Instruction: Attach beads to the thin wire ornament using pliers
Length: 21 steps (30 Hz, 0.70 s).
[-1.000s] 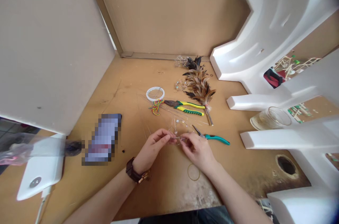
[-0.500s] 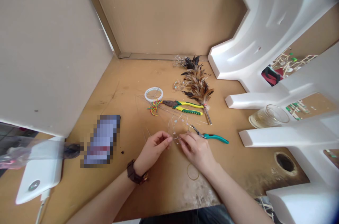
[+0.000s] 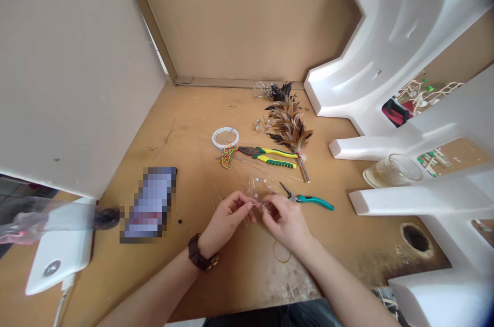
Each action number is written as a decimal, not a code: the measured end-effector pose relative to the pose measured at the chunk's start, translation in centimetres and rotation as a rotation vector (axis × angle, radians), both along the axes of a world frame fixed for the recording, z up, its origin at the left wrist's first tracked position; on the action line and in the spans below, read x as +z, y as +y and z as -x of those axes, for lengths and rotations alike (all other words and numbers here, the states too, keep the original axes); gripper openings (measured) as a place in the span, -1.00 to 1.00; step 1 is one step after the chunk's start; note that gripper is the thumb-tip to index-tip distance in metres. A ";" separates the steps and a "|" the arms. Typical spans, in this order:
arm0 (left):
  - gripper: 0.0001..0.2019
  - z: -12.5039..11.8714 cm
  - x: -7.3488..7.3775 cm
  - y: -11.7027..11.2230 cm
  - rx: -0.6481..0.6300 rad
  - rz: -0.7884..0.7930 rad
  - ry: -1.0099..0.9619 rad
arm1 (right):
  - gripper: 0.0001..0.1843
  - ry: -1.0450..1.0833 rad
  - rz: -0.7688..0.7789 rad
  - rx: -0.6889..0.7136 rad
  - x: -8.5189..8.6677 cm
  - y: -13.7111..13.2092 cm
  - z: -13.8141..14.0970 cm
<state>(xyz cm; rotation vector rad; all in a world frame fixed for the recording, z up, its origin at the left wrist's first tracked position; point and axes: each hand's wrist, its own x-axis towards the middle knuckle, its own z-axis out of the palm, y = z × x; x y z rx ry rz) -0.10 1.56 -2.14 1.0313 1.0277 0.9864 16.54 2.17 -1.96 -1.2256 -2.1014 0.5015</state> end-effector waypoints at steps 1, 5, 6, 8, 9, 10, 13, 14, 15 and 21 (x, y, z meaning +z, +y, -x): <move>-0.81 0.0 0.1 0.0 -0.006 0.019 -0.016 | -0.88 0.009 0.012 -0.002 -0.1 0.0 0.0; -0.80 -0.1 0.3 0.0 0.027 0.001 -0.023 | -0.85 0.028 0.024 0.017 -0.2 -0.1 -0.1; -0.80 -0.1 0.3 0.0 0.038 -0.009 -0.012 | -0.84 0.034 0.024 0.028 -0.2 -0.1 -0.1; -0.80 -0.2 0.3 -0.1 0.060 -0.036 0.015 | -0.81 0.058 0.037 0.046 -0.2 0.0 -0.1; -0.81 -0.2 0.4 -0.1 0.073 -0.052 0.030 | -0.81 0.079 0.056 0.047 -0.2 0.0 -0.1; -0.81 -0.3 0.4 -0.2 0.084 -0.065 0.043 | -0.80 0.110 0.096 0.047 -0.1 0.1 -0.1; -0.82 -0.2 0.5 -0.2 0.085 -0.068 0.057 | -0.78 0.275 0.375 0.041 -0.2 0.3 0.0; -0.82 -0.2 0.6 -0.1 0.081 -0.057 0.054 | -0.77 0.344 0.496 0.040 -0.2 0.3 0.0; -0.81 -0.2 0.6 -0.1 0.076 -0.046 0.048 | -0.76 0.405 0.609 0.043 -0.2 0.4 0.0; -0.80 0.1 0.5 0.1 0.069 -0.017 0.085 | -0.69 0.551 0.854 0.080 -0.3 0.5 0.1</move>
